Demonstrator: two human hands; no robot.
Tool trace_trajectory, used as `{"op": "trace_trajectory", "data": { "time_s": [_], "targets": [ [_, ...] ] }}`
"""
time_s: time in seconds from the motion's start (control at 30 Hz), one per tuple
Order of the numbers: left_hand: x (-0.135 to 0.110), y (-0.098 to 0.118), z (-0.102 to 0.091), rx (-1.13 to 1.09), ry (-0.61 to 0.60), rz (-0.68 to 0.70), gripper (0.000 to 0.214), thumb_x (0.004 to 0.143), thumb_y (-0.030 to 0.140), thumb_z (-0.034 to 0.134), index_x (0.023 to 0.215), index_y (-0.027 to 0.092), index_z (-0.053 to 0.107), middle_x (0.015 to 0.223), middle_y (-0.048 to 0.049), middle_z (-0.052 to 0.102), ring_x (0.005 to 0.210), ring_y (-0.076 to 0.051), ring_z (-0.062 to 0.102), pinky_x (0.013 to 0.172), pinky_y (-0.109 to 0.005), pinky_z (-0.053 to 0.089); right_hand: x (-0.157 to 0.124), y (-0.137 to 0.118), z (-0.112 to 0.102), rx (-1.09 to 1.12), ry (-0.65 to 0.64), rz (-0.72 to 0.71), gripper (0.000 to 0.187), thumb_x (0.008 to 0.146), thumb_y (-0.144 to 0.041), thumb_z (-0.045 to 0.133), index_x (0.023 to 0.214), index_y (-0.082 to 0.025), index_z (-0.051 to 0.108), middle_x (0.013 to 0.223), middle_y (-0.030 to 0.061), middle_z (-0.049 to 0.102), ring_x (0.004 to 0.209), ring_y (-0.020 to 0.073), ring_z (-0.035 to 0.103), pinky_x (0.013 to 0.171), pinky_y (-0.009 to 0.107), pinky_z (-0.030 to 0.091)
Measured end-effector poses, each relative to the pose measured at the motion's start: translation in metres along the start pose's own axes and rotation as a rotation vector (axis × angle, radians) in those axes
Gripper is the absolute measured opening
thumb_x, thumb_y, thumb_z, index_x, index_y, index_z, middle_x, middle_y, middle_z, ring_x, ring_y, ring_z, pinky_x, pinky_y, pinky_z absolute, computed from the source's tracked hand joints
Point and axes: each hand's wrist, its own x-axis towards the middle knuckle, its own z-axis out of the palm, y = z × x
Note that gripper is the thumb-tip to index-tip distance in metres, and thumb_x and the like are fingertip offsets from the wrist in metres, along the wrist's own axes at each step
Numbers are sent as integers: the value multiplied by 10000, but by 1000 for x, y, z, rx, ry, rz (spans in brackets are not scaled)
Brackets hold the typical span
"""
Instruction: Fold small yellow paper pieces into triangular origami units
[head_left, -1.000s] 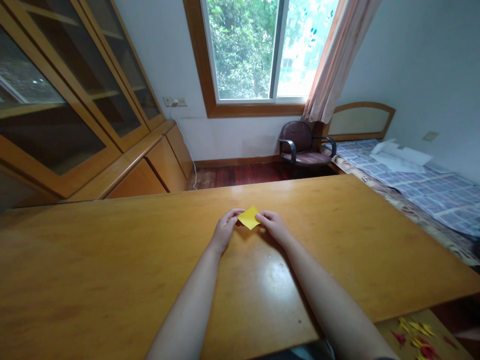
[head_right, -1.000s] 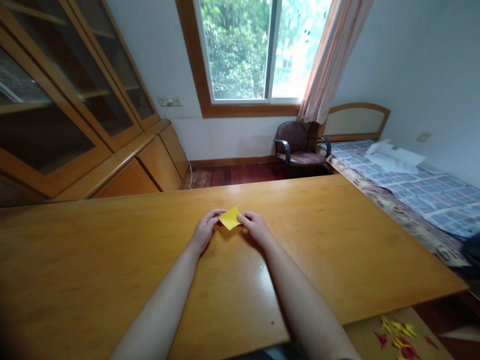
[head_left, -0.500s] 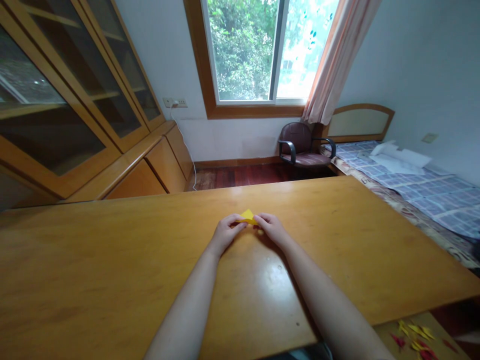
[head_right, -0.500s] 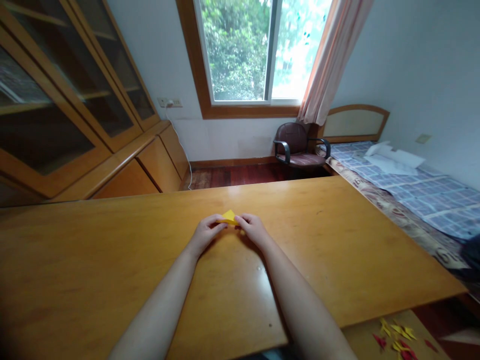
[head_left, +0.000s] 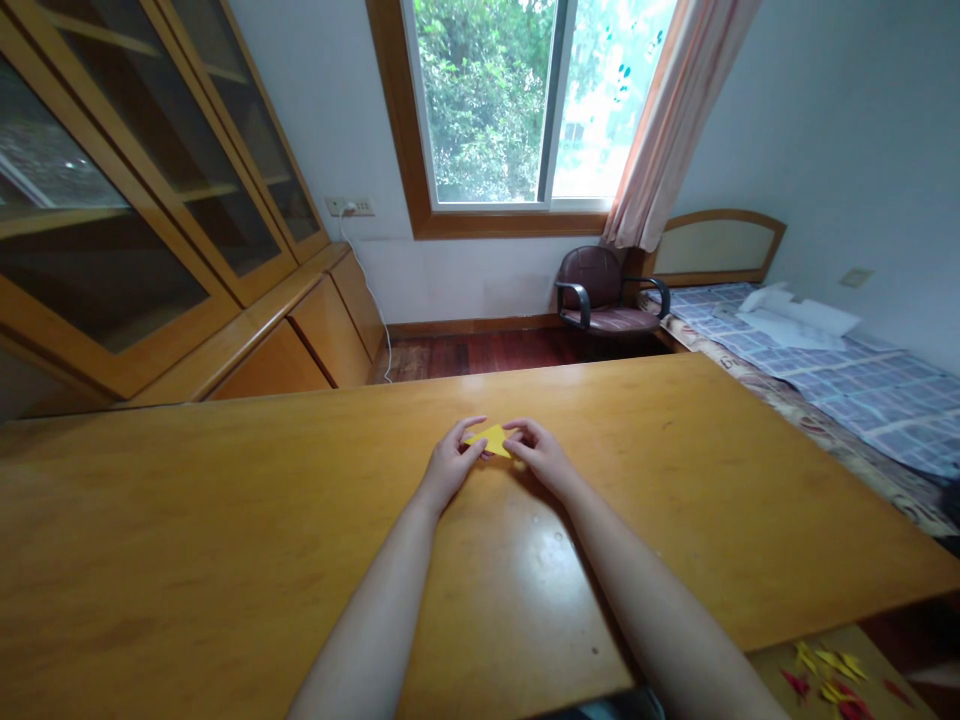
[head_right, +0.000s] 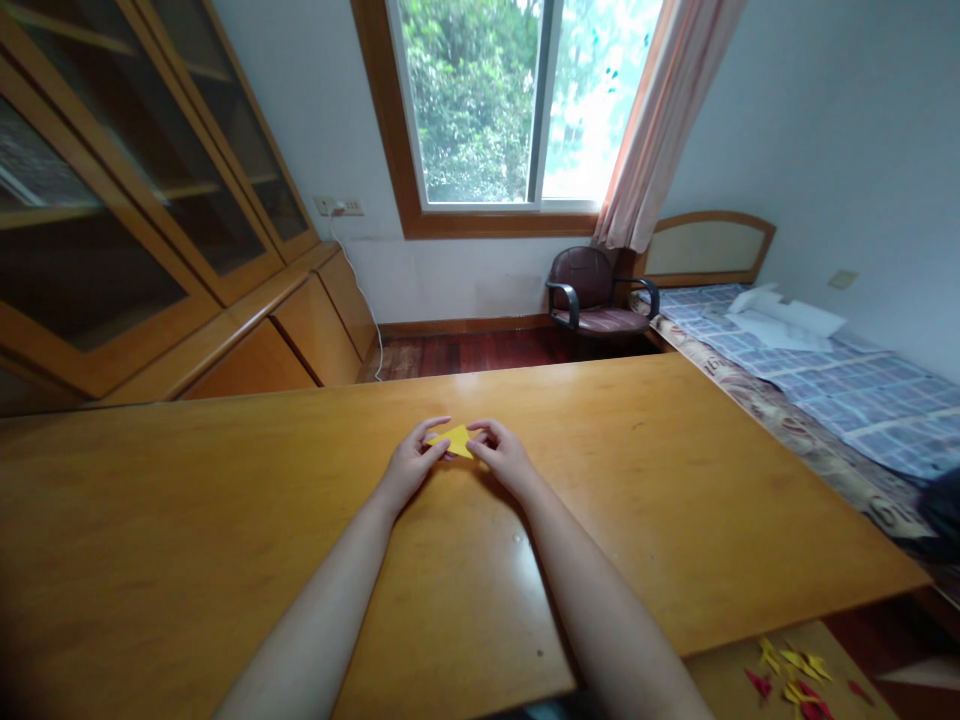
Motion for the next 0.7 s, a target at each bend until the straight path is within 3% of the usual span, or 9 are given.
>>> {"op": "trace_trajectory", "data": {
  "time_s": [0.1, 0.47, 0.7],
  "targets": [
    [1, 0, 0, -22, 3, -4, 469, 838, 377, 610, 1257, 174, 549, 749, -1, 700, 753, -180, 707, 800, -316, 551, 1, -1, 0, 34, 25, -2, 329, 779, -375, 644, 1047, -199, 575, 680, -50, 544, 618, 127, 505, 615, 257, 397],
    [4, -6, 2, -124, 53, 0, 414, 851, 366, 582, 1209, 159, 571, 733, -6, 704, 744, -175, 694, 744, -293, 539, 3, 4, 1, 113, 90, -43, 308, 782, -342, 643, 1022, -211, 502, 675, -57, 550, 595, 129, 525, 600, 264, 412],
    [1, 0, 2, -198, 72, -40, 656, 871, 354, 565, 1446, 150, 323, 735, -20, 735, 673, -156, 686, 684, -258, 507, 4, 6, 2, 116, 117, -33, 282, 781, -334, 638, 1004, -215, 512, 699, -54, 559, 596, 127, 539, 588, 257, 415]
  ]
}}
